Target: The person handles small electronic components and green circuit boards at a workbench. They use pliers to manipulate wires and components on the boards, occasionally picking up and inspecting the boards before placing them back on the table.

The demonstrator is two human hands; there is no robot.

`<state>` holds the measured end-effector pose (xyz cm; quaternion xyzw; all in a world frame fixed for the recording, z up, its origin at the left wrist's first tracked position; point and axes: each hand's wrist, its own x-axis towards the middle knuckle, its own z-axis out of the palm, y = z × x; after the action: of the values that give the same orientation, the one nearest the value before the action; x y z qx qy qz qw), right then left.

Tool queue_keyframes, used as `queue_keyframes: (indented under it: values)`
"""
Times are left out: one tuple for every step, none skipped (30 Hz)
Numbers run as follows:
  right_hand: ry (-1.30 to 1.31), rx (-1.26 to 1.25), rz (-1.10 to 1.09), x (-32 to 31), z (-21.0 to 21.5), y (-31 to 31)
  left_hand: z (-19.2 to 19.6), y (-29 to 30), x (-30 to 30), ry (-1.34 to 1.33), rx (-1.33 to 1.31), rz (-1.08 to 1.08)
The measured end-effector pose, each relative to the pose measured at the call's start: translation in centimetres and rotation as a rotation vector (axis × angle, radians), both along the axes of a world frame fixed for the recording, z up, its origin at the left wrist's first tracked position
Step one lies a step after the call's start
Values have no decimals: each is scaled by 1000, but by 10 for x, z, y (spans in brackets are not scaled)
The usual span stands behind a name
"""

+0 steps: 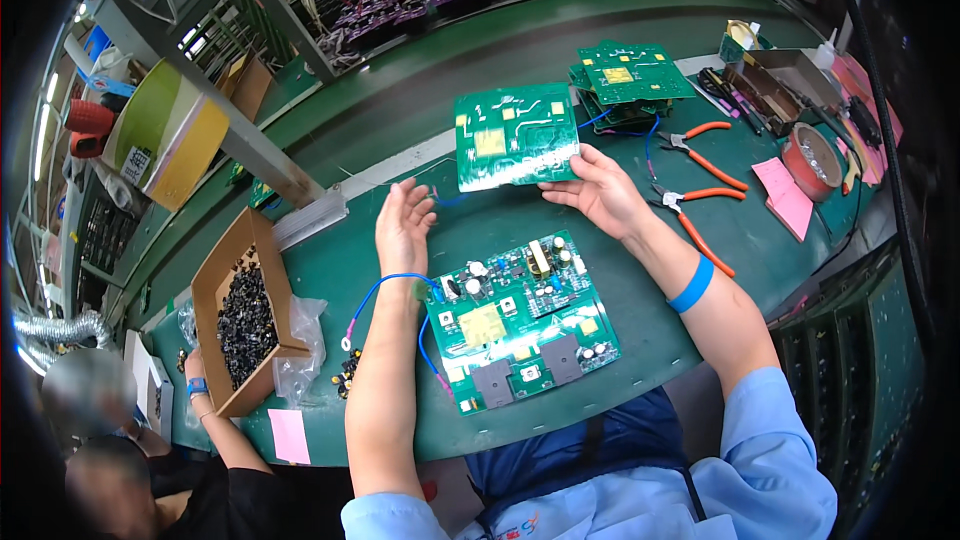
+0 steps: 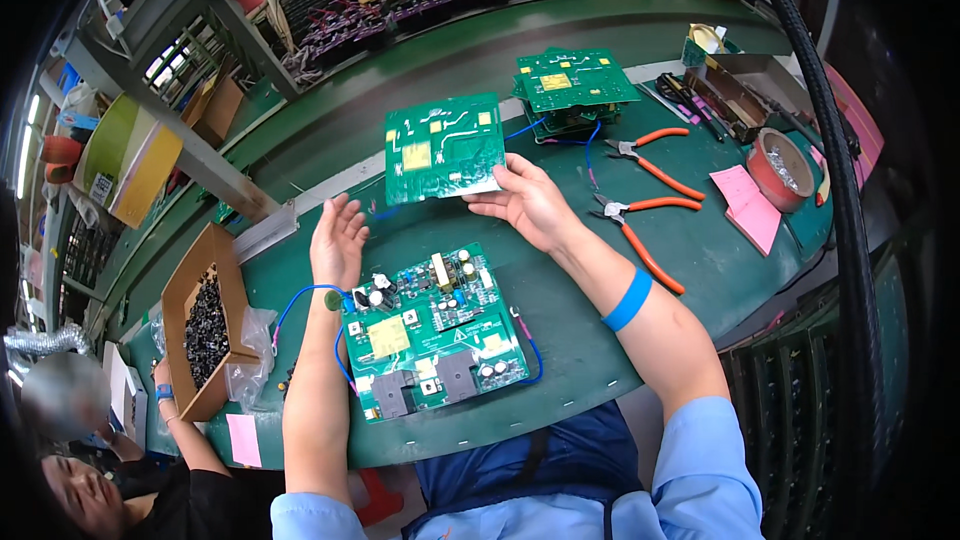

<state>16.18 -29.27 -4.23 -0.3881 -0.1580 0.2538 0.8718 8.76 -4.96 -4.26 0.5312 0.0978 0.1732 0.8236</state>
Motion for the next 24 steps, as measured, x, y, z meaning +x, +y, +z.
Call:
queue_keyframes:
  values:
    - [3,12,-12,0,1,0,3,1,0,-48,-11,7]
    - [1,-4,-24,0,2,-1,5,0,0,-80,-41,-27]
    - [2,9,-34,1,3,-3,9,-3,0,-84,-40,-109]
    - [5,20,-40,0,2,-3,12,-6,-3,-86,-40,-188]
    - [8,31,-45,0,1,-4,13,-7,-4,-88,-40,-266]
    - [6,38,-42,0,2,-3,9,-6,-1,-18,-17,-340]
    - [5,42,-36,-1,2,-3,8,-4,-1,63,11,-419]
    - [5,47,-30,-1,2,-2,7,-6,-1,128,63,-395]
    - [1,35,-25,-2,3,-2,7,-10,0,194,115,-369]
    - [-1,22,-18,-3,3,0,11,-15,-2,211,129,-297]
    - [-4,10,-11,-4,2,1,11,-16,-2,180,131,-251]
    - [-1,8,5,-5,2,2,10,-16,-2,150,134,-205]
    - [0,5,18,-6,1,2,9,-15,-2,117,136,-161]
    - [0,2,31,-6,1,2,10,-15,-2,98,148,-138]
    - [-4,-13,52,-6,0,3,9,-12,-2,92,142,-129]
    - [-9,-25,66,-6,-1,3,9,-9,0,85,139,-126]
    - [-14,-38,80,-6,-1,3,7,-7,1,78,136,-123]
    - [-19,-92,87,-6,-4,3,3,-6,0,63,85,-136]
    - [-23,-93,96,-5,-6,3,2,-5,-1,44,58,-153]
    - [-27,-94,105,-5,-6,2,2,-6,-1,51,57,-149]
    - [-32,-95,114,-4,-5,3,4,-6,0,58,56,-144]
    - [-24,-102,108,-7,-4,3,2,-7,0,76,58,-156]
    - [-28,-111,105,-7,-5,3,2,-8,0,85,54,-154]
    - [-33,-119,102,-7,-5,4,3,-9,1,93,49,-152]
